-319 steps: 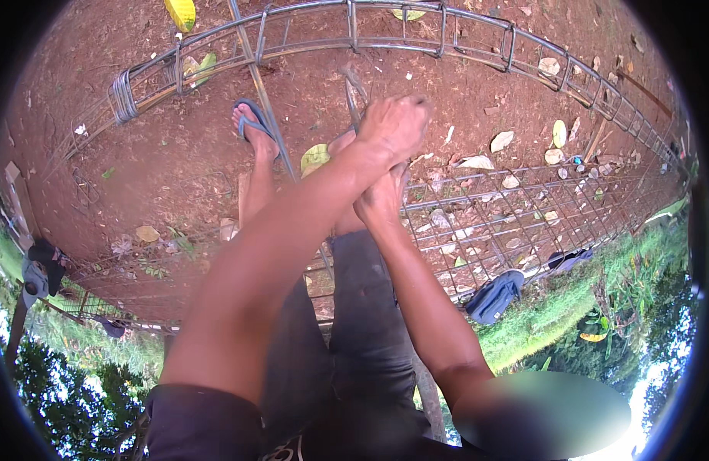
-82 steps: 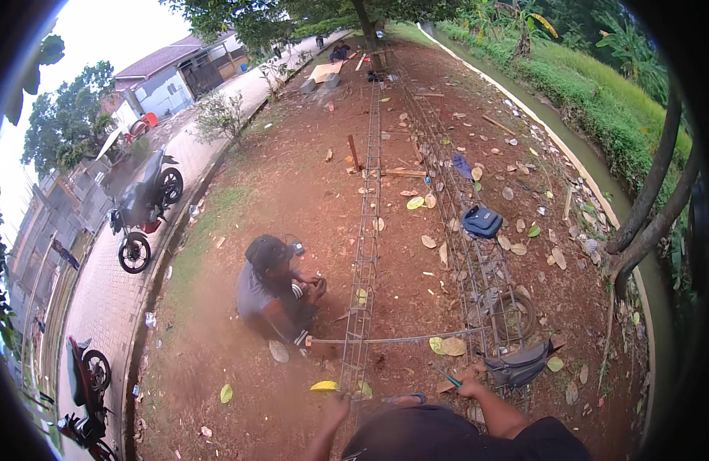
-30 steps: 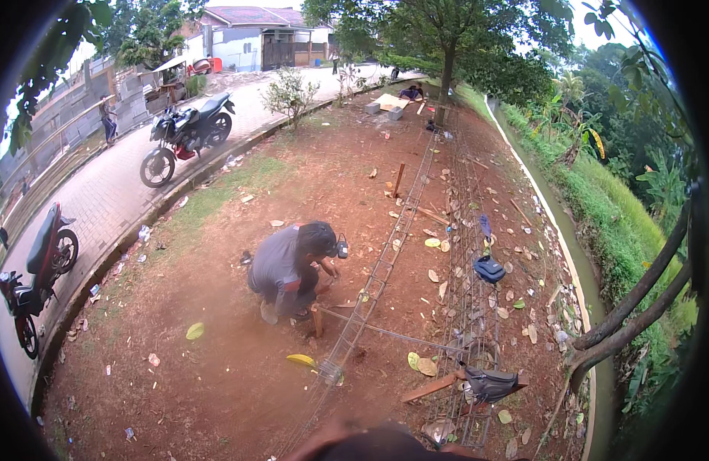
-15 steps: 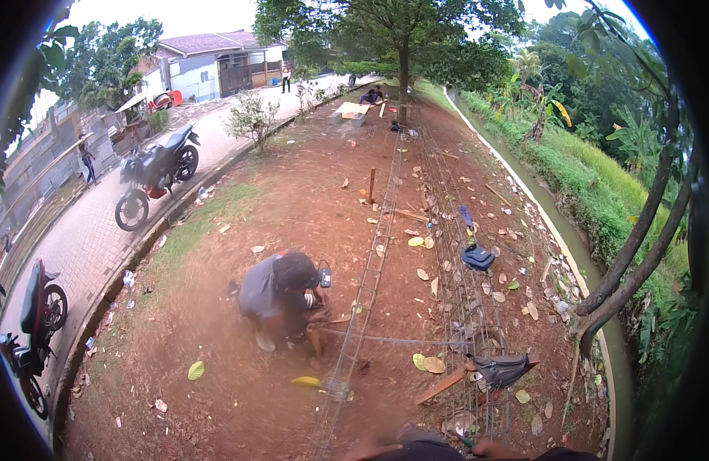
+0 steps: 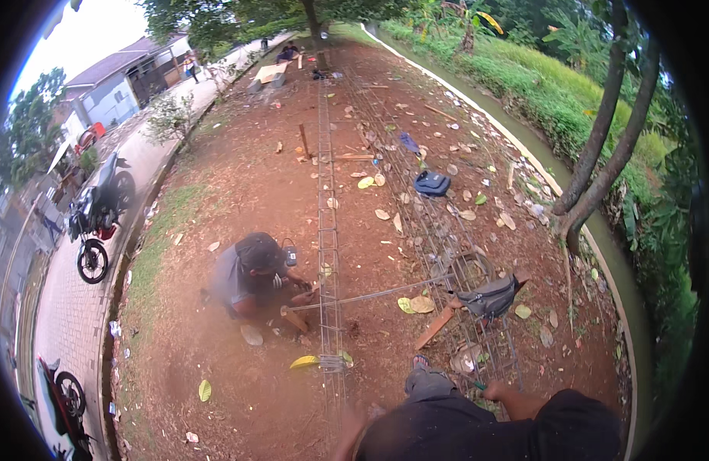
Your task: The person assembles a metal frame structure on the ground using pliers to bend and secure wire ties at intersections. They repeatedly position the frame, wrap wire, and tighten connections while another person works nearby.
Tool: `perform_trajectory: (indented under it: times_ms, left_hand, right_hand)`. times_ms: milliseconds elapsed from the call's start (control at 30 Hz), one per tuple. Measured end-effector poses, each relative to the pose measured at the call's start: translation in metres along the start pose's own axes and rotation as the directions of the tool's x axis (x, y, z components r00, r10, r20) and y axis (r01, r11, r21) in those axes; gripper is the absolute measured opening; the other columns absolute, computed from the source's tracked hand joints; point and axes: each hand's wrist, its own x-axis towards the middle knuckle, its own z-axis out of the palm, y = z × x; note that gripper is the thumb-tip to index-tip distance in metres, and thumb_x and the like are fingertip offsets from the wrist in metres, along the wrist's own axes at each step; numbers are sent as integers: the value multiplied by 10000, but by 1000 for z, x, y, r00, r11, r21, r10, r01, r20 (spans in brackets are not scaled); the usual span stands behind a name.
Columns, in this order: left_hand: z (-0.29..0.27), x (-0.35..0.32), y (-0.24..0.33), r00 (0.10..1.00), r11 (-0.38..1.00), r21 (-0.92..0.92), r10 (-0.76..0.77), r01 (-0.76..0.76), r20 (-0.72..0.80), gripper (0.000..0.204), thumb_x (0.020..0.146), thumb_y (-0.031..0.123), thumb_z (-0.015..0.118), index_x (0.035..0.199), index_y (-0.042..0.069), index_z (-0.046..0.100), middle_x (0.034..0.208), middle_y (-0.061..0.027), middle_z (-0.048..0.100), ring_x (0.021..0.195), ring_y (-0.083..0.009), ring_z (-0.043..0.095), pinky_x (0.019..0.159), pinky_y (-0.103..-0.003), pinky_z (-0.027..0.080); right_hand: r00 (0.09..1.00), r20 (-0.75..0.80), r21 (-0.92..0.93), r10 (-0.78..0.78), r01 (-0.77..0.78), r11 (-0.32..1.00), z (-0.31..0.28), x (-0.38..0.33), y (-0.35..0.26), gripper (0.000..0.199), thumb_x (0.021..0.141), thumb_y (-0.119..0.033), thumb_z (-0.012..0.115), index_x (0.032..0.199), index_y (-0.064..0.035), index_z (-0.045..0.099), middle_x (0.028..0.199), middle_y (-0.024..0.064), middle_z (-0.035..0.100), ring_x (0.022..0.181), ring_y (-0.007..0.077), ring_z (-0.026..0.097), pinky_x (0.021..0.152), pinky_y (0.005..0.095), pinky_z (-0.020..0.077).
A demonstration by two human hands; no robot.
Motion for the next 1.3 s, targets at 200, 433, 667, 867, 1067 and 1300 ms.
perform_trajectory:
  times_ms: [200,433,667,867,1067,1300]
  left_hand:
    - [-22,22,89,985,935,-322,-169,147,-41,272,944,157,423,1001,-28,614,659,5,463,582,-103,433,523,-272,330]
    - [18,62,144,982,956,-241,-182,166,-47,236,956,122,431,1024,-26,602,618,55,397,514,-19,346,444,-201,249]
    - [53,108,242,905,909,-103,-413,403,-101,457,958,373,457,964,-58,606,780,-78,567,745,-191,521,694,-350,437]
    - [69,121,235,877,873,-169,-475,458,-74,371,952,308,482,981,-37,615,759,-43,529,711,-157,497,643,-326,419]
    - [88,114,239,886,858,-295,-459,421,-68,239,931,149,452,983,-13,620,633,41,409,543,-50,360,479,-234,285]
    - [90,83,232,836,817,-296,-541,495,-95,220,921,112,445,1003,-14,606,520,81,330,413,-12,264,374,-209,185]
  right_hand:
    - [996,-81,190,30,-14,982,-67,37,-42,410,755,-250,599,1063,19,629,1078,233,629,1008,358,617,860,441,491]
    - [939,-336,297,-70,176,938,-121,115,-45,412,772,-260,631,1085,3,578,1064,241,623,1015,383,604,874,465,480]
    - [931,-364,371,-11,156,916,-195,208,-35,483,755,-307,676,1141,-46,548,1059,222,630,1001,385,604,868,474,478]
    - [910,-394,567,126,133,813,-254,259,-65,446,762,-342,670,1078,-36,592,1027,231,640,1001,395,603,870,471,479]
    - [783,-552,582,286,117,805,-294,341,-102,528,786,-334,641,1185,-18,495,1157,237,576,1083,388,561,909,458,464]
    - [862,-444,528,246,30,849,-321,377,-135,464,847,-263,594,1221,-23,463,1189,209,566,1084,363,575,916,444,480]
